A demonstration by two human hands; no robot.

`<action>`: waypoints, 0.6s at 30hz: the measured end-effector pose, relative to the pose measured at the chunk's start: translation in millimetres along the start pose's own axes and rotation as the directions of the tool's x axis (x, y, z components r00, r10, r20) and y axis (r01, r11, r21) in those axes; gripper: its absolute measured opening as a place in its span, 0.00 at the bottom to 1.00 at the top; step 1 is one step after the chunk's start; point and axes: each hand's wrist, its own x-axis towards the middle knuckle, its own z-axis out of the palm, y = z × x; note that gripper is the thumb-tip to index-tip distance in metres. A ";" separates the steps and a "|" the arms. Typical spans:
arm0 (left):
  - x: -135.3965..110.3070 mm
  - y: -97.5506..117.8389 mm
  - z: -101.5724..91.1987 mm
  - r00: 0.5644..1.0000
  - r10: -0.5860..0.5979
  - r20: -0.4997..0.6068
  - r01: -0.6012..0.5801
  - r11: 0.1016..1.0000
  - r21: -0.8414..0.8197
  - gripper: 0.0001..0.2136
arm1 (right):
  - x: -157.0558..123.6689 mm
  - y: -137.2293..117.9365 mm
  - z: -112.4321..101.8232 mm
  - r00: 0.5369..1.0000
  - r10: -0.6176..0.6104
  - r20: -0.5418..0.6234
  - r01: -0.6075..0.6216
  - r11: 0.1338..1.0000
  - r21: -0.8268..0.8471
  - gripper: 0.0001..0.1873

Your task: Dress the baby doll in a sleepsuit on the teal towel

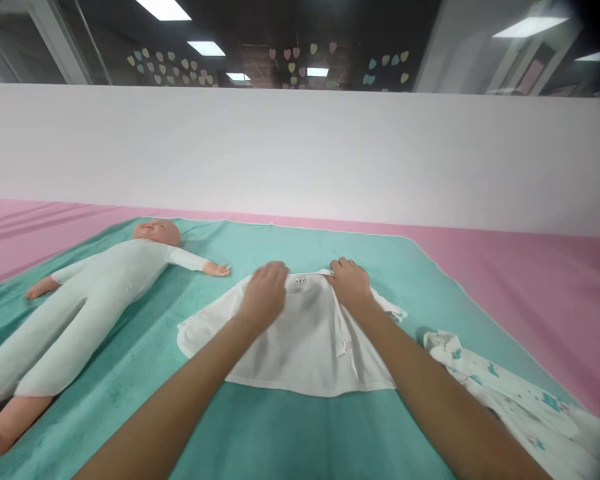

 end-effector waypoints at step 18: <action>-11.3 -0.6 18.7 0.960 -0.139 0.242 0.163 0.983 -0.081 0.19 | -49.4 -70.7 -3.6 0.984 -0.037 0.176 -0.035 0.922 0.386 0.21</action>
